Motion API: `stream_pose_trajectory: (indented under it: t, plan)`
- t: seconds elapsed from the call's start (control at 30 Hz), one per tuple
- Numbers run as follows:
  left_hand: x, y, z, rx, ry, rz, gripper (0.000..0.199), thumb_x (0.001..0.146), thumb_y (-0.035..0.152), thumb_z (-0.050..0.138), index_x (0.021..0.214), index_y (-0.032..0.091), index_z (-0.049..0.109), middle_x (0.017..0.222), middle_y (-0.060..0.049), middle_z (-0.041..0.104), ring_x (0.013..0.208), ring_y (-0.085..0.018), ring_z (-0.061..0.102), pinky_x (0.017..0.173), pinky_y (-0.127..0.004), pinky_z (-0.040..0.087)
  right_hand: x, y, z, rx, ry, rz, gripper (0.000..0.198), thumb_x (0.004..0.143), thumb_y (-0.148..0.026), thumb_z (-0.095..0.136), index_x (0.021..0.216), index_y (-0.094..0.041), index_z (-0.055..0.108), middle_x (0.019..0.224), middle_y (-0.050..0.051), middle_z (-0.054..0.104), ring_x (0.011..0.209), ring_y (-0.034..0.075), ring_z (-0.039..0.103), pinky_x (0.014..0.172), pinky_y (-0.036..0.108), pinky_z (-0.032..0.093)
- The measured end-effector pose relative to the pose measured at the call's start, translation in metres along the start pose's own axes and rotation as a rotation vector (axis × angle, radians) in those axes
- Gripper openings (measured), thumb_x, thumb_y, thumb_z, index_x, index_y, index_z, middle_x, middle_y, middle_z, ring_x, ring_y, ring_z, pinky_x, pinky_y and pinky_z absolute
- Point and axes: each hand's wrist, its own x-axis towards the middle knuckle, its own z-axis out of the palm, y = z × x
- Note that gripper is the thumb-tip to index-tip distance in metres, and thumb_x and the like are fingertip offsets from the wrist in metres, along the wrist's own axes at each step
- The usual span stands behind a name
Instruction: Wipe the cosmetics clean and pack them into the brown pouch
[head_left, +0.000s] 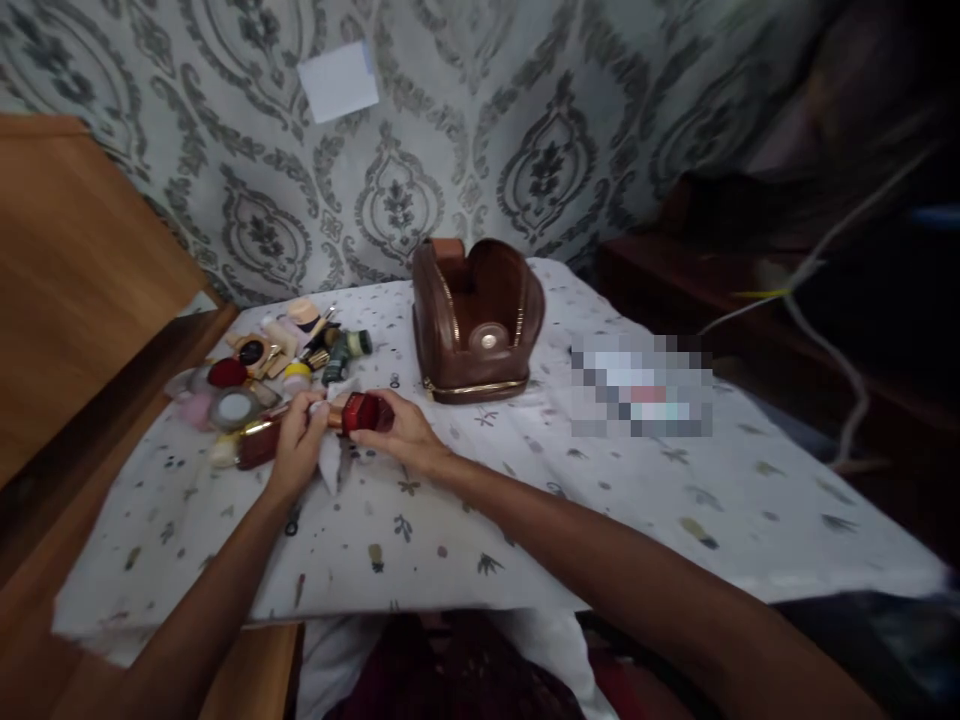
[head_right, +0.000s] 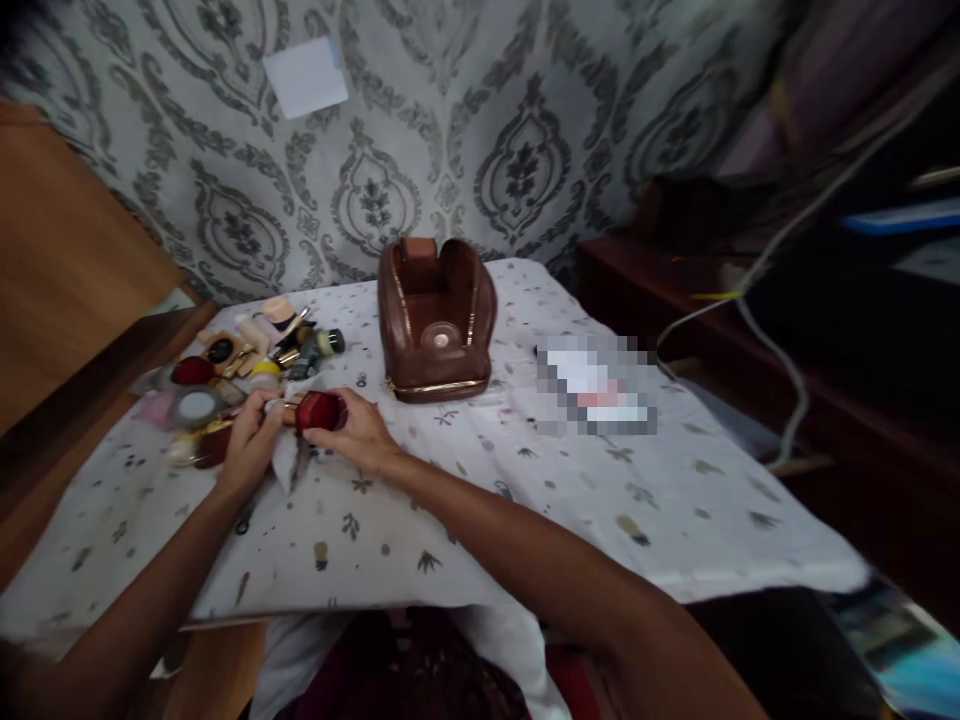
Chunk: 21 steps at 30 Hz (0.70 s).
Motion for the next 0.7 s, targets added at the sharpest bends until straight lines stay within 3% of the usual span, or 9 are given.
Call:
stream_pose_trajectory:
  t: [0.1, 0.23, 0.4, 0.7]
  plan:
    - [-0.003, 0.005, 0.003, -0.02, 0.075, -0.014, 0.026, 0.091, 0.047, 0.05, 0.09, 0.022, 0.051, 0.08, 0.001, 0.057, 0.075, -0.016, 0.054, 0.073, -0.027, 0.044, 0.001, 0.0, 0.0, -0.042, -0.001, 0.004, 0.059, 0.066, -0.036, 0.081, 0.118, -0.017, 0.06, 0.104, 0.005, 0.069, 0.096, 0.021, 0.065, 0.088, 0.036, 0.051]
    - [-0.008, 0.013, 0.004, 0.0, 0.148, 0.086, 0.026, 0.095, 0.047, 0.048, 0.092, 0.021, 0.052, 0.102, -0.004, 0.067, 0.095, -0.019, 0.061, 0.087, -0.03, 0.047, 0.0, -0.001, 0.001, -0.132, -0.008, -0.004, 0.061, 0.065, -0.031, 0.081, 0.121, -0.017, 0.061, 0.104, 0.006, 0.069, 0.096, 0.022, 0.065, 0.089, 0.038, 0.051]
    - [-0.013, 0.015, 0.003, 0.032, -0.023, 0.235, 0.017, 0.099, 0.034, 0.044, 0.098, 0.021, 0.054, 0.116, -0.008, 0.07, 0.112, -0.021, 0.062, 0.099, -0.037, 0.045, -0.002, -0.006, 0.002, -0.244, -0.031, 0.003, 0.062, 0.065, -0.03, 0.079, 0.122, -0.016, 0.061, 0.101, 0.006, 0.069, 0.094, 0.021, 0.063, 0.087, 0.037, 0.05]
    - [-0.012, 0.009, -0.003, 0.109, -0.256, 0.19, 0.04, 0.093, 0.036, 0.054, 0.129, 0.017, 0.051, 0.129, -0.013, 0.059, 0.123, -0.026, 0.054, 0.107, -0.041, 0.04, -0.003, -0.007, 0.002, -0.298, -0.036, -0.038, 0.057, 0.069, -0.028, 0.076, 0.122, -0.018, 0.059, 0.096, 0.004, 0.069, 0.086, 0.019, 0.063, 0.079, 0.034, 0.05]
